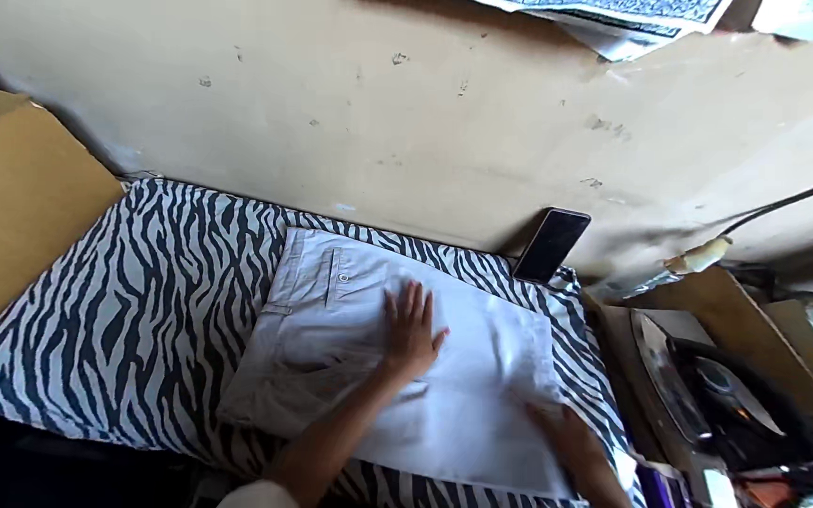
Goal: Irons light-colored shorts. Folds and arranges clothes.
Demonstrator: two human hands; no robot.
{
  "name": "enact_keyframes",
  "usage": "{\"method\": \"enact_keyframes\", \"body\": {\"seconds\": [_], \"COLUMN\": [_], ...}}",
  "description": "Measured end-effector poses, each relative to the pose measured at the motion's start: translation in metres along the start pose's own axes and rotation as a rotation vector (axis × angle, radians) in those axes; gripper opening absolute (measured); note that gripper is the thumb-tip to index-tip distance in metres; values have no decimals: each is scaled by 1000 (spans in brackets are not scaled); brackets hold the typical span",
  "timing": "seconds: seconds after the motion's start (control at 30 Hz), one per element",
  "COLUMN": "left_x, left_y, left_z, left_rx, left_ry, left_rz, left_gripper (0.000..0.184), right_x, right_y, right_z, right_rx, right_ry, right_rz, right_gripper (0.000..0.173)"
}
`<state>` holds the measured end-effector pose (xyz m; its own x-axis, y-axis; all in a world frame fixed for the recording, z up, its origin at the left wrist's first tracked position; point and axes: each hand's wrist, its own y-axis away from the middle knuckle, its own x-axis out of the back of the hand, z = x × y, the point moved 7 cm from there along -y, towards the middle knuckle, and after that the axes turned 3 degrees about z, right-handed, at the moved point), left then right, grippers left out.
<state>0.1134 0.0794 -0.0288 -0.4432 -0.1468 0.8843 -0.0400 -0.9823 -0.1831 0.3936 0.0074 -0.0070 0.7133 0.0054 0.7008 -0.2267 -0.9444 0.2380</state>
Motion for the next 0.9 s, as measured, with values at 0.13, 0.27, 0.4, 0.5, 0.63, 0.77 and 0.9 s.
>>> {"method": "enact_keyframes", "body": {"seconds": [0.13,0.27,0.4,0.5,0.63,0.77,0.9], "left_x": [-1,53,156,171,183,203,220], "left_y": [127,128,106,99,84,50,28], "left_z": [28,-3,-78,-121,-105,-50,-8], "left_rx": [-195,35,367,557,541,308,108], "left_ry": [117,1121,1392,1130,951,1071,1117], "left_rz": [78,-154,-176,-207,-273,-297,-365], "left_gripper": [73,69,83,41,45,42,48], "right_x": [10,-24,-131,-172,-119,-130,-155], "right_y": [30,69,101,135,153,159,152], "right_z": [-81,-210,-274,-263,-179,-94,-91], "right_rx": [31,327,602,778,937,747,731], "right_ry": [-504,-552,-293,-185,-283,-379,-459], "right_rz": [-46,-197,-525,-572,-39,90,167], "right_gripper": [41,54,60,62,101,119,96]}}
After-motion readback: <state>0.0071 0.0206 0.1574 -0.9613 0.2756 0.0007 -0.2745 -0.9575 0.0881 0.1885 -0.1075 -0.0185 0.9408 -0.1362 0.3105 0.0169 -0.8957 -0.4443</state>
